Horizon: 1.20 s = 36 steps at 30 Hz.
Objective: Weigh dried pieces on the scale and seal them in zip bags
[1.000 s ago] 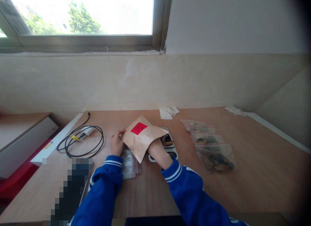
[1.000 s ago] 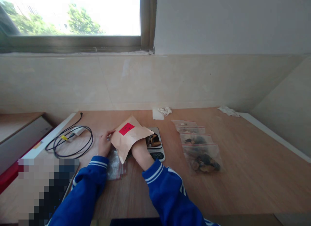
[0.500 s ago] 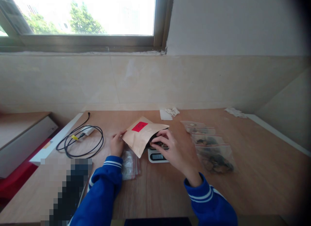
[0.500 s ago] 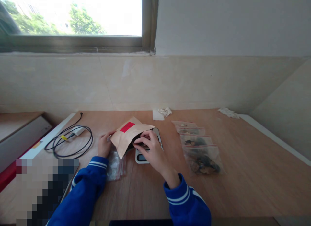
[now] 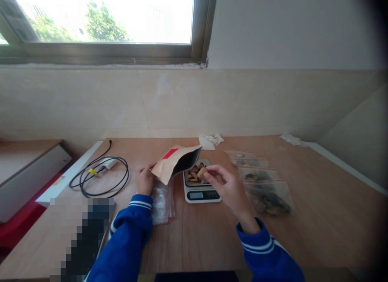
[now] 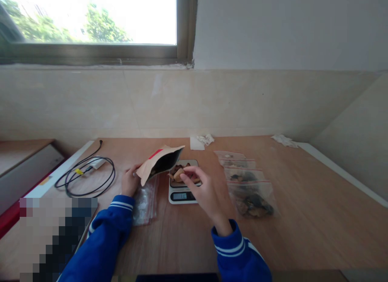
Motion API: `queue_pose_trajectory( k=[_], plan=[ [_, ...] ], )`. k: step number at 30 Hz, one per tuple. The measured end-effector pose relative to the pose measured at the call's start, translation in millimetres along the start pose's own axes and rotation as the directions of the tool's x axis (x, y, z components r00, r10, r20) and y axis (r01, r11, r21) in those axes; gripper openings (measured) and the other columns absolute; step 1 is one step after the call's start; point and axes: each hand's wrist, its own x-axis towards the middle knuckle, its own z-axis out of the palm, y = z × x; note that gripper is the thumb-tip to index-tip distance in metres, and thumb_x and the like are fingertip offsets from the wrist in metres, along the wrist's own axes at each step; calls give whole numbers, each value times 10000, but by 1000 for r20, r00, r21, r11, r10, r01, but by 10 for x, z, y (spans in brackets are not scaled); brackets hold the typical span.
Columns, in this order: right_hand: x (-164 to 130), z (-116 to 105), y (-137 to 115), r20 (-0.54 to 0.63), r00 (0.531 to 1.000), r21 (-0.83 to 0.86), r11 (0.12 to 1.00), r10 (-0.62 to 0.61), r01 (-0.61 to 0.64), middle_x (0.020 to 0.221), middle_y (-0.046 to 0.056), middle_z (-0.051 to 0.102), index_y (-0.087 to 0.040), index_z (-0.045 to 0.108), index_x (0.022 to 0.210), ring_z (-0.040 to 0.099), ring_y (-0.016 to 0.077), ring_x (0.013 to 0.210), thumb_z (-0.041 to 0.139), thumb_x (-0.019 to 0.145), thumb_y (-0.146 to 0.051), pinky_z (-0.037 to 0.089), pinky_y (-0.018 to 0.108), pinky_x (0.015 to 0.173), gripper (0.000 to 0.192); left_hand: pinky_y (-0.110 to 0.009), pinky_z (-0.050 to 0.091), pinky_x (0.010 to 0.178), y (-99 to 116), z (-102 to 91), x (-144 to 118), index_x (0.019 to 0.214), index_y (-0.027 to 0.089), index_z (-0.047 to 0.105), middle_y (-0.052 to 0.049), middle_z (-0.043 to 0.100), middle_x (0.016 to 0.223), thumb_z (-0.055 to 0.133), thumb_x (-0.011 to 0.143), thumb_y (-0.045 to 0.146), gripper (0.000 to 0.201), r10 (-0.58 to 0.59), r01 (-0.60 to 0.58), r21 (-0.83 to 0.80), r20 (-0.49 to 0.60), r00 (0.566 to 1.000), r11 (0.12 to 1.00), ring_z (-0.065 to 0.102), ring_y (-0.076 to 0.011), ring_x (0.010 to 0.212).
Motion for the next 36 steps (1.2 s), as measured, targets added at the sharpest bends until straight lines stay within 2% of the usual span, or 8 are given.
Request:
queue_pose_trajectory(
  k=[4, 7, 10, 14, 20, 25, 30, 36],
  plan=[
    [168, -48, 373, -216, 967, 169, 980, 137, -101, 954, 74, 687, -198, 588, 1107, 643, 198, 829, 633, 782, -479, 520, 316, 716, 432, -347, 467, 844, -14, 20, 18, 1075, 196, 672, -83, 704, 923, 508, 744, 156, 372, -46, 46, 28, -5, 999, 999, 587, -250, 959],
    [331, -71, 661, -249, 959, 60, 990, 136, -125, 985, 125, 699, -154, 643, 1049, 653, 227, 830, 631, 745, -515, 523, 355, 736, 472, -348, 463, 853, -25, 38, 40, 1038, 174, 669, -96, 695, 911, 548, 774, 259, 302, -71, 71, 40, -1, 998, 997, 592, -248, 959],
    [438, -98, 845, -214, 969, -78, 986, 125, -145, 948, 138, 715, -138, 676, 994, 664, 238, 812, 597, 758, -504, 523, 377, 749, 443, -344, 465, 826, -44, 53, 57, 943, 146, 676, -111, 677, 850, 536, 808, 395, 316, -93, 92, 84, 8, 996, 992, 593, -250, 931],
    [465, -119, 859, -119, 983, -268, 949, 140, -167, 924, 94, 727, -177, 673, 1028, 674, 220, 802, 556, 812, -429, 522, 353, 727, 352, -346, 470, 774, -81, 72, 70, 852, 134, 671, -112, 648, 774, 511, 815, 467, 371, -103, 103, 119, -2, 995, 988, 594, -257, 879],
    [404, -109, 713, -82, 996, -463, 884, 25, -60, 948, 114, 718, -173, 705, 982, 661, 231, 874, 499, 866, -417, 500, 366, 796, 340, -377, 469, 752, -85, 78, 73, 844, 161, 662, -101, 656, 746, 492, 816, 488, 370, -46, 48, 83, -29, 999, 995, 598, -272, 848],
    [320, -142, 967, -177, 984, -431, 898, 13, -90, 1042, 130, 694, -159, 667, 1072, 642, 231, 931, 396, 913, -447, 475, 386, 854, 425, -399, 461, 782, -57, 73, 66, 870, 153, 660, -109, 674, 805, 484, 811, 497, 391, -45, 47, 70, -34, 998, 996, 600, -272, 862],
    [181, -158, 1287, -296, 955, -265, 958, 29, -112, 1012, 165, 680, -129, 652, 991, 623, 246, 960, 359, 914, -482, 472, 391, 853, 465, -404, 453, 805, -39, 72, 56, 980, 135, 637, -113, 674, 875, 479, 811, 482, 417, -45, 47, 72, -29, 999, 996, 599, -264, 888],
    [90, -166, 1355, -307, 951, -233, 966, 33, -108, 979, 153, 677, -146, 641, 939, 610, 251, 937, 372, 910, -450, 458, 417, 858, 407, -390, 452, 790, -14, 56, 48, 1025, 131, 617, -101, 656, 884, 486, 806, 457, 414, -32, 33, 52, -18, 999, 998, 597, -246, 852]
  ],
)
